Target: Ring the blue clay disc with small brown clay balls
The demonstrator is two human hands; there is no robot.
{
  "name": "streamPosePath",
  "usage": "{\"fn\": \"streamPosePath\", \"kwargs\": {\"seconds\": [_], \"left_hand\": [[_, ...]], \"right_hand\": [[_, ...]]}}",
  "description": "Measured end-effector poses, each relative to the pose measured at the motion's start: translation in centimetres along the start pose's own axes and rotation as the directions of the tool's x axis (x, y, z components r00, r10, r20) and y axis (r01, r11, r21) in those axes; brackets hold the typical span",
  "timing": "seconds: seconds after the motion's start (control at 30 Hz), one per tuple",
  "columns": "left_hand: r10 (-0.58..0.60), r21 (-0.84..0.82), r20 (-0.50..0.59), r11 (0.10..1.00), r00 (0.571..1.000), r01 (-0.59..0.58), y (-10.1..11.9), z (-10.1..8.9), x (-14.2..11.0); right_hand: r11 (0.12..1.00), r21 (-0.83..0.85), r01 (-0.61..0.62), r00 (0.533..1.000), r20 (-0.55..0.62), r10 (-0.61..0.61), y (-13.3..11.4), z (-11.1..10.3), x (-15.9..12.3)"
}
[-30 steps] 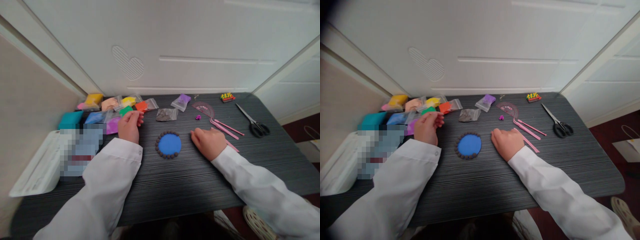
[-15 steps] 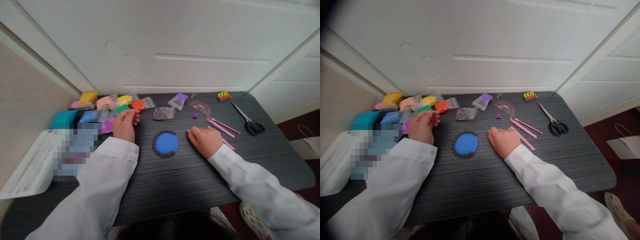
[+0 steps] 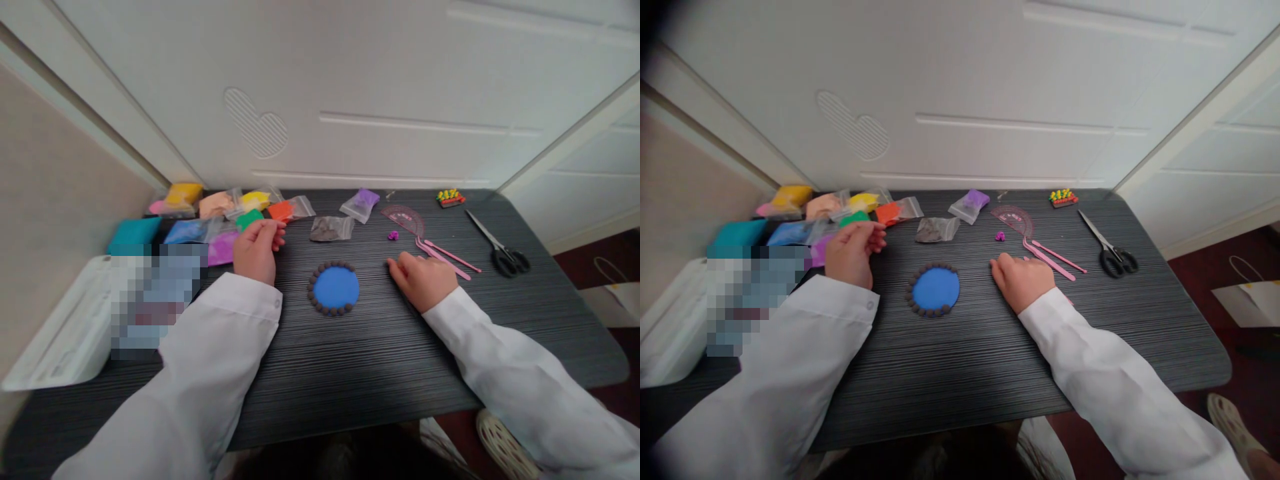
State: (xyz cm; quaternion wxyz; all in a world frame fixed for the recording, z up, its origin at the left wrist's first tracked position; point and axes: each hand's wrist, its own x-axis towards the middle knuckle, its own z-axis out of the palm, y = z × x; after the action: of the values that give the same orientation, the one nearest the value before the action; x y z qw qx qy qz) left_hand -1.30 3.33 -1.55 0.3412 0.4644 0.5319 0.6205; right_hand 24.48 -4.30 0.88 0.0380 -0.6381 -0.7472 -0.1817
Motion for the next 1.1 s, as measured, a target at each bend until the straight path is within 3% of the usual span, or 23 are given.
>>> {"fn": "streamPosePath", "kwargs": {"seconds": [0.2, 0.37, 0.6, 0.83, 1.03, 1.1], "left_hand": [[-0.022, 0.009, 0.003, 1.000, 1.000, 0.022, 0.2, 0.0, 0.0], [-0.040, 0.031, 0.001, 0.999, 0.999, 0.040, 0.5, 0.0, -0.1], [-0.021, 0.029, 0.001, 0.999, 1.000, 0.021, 0.4, 0.0, -0.1], [-0.026, 0.030, -0.001, 0.999, 1.000, 0.026, 0.3, 0.0, 0.1], [-0.039, 0.026, -0.002, 0.999, 0.999, 0.039, 0.4, 0.1, 0.0], [-0.034, 0.027, -0.001, 0.999, 0.999, 0.034, 0.4, 0.1, 0.0]], "right_hand": [[0.993, 0.002, -0.122, 0.992, -0.012, 0.122, 1.0, -0.5, 0.1], [0.999, 0.021, -0.042, 0.999, 0.015, 0.042, -0.1, -0.7, -0.2], [0.999, -0.016, -0.048, 0.997, 0.057, 0.049, -0.5, -0.6, 0.2], [0.997, 0.016, 0.071, 0.997, 0.038, -0.071, -2.0, -0.6, 0.1], [0.999, -0.042, -0.023, 0.998, 0.049, 0.025, -1.0, -0.1, 0.0], [1.000, -0.017, 0.008, 0.999, 0.041, -0.007, -1.4, -0.3, 0.0]]}}
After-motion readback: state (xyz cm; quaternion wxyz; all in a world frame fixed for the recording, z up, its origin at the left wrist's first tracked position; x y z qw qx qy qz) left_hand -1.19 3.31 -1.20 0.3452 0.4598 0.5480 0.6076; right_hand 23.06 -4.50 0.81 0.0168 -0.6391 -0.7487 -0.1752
